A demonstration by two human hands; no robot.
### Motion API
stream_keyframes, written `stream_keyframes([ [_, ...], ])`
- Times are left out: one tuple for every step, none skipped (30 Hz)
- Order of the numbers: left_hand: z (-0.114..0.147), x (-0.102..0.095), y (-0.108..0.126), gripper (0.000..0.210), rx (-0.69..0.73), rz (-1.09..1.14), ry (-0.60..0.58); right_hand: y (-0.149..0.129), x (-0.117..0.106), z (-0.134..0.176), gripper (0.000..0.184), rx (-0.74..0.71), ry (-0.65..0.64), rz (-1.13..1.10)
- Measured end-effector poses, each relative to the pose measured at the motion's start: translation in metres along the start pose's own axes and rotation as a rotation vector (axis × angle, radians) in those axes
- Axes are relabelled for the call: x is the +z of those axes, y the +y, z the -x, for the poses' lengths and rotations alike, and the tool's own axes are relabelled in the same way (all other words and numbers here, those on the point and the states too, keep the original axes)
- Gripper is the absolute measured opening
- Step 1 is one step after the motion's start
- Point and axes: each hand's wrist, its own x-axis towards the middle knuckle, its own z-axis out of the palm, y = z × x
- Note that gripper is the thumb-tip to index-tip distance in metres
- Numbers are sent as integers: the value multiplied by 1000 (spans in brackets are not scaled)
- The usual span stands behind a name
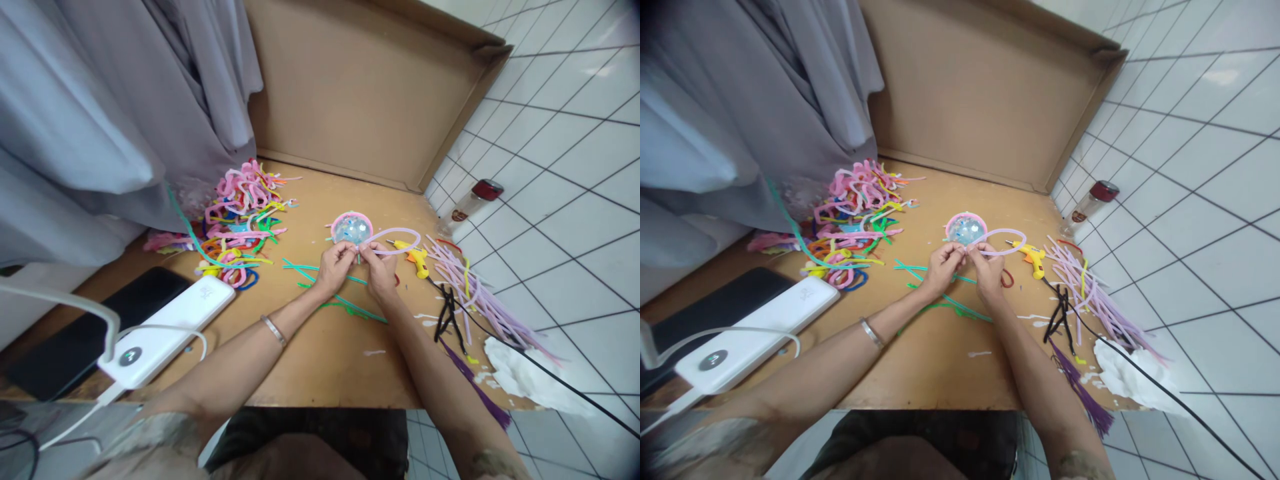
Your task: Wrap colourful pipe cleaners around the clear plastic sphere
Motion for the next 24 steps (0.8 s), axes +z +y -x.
stream_keyframes([
  [-1,0,0,28,-6,-3,9,0,0,0,36,2,-1,3],
  [-1,0,0,27,-11,-2,15,-1,0,0,37,4,-1,2],
  [-2,1,0,27,-14,4,18,-1,1,0,38,7,1,-3],
  [-2,1,-1,27,-16,17,14,-1,1,0,38,11,1,-10],
  [-2,1,-3,29,-20,38,6,-1,1,0,37,16,-1,-19],
  [-2,1,-4,31,-29,66,-6,-1,1,1,36,23,-6,-29],
  [-1,1,-6,33,-41,97,-17,-1,1,1,35,29,-11,-38],
  [-1,1,-7,36,-53,128,-23,-1,1,1,34,33,-17,-46],
  [-1,1,-9,39,-62,153,-22,0,1,1,33,36,-22,-53],
  [-1,1,-10,41,-68,171,-16,0,0,1,33,36,-22,-60],
  [-1,1,-10,44,-67,180,-3,0,0,1,34,35,-17,-68],
  [-2,0,-10,45,-62,183,12,1,0,1,34,33,-11,-73],
  [-2,0,-10,47,-55,182,28,1,-1,0,34,30,-4,-75],
  [-2,0,-9,48,-47,177,42,1,-1,0,34,27,2,-71],
  [-2,-1,-8,49,-40,169,53,1,-1,0,34,25,4,-63],
  [-2,-1,-7,49,-33,160,59,1,-1,0,35,23,4,-53],
  [-2,-1,-5,49,-27,148,58,1,-1,0,36,22,3,-42],
  [-2,-1,-4,48,-21,135,51,1,-1,0,37,21,2,-34],
  [-2,-1,-4,48,-14,120,40,1,0,0,37,21,2,-30],
  [-2,-1,-3,47,-6,104,28,1,0,0,38,20,2,-27],
  [-1,0,-3,45,2,87,18,1,0,-1,39,18,2,-24],
  [-1,0,-3,44,9,70,13,1,1,-1,39,17,2,-20],
  [-1,0,-4,42,12,57,12,2,1,-1,39,15,2,-14],
  [-1,0,-4,41,12,51,13,2,1,-1,39,14,2,-8],
])
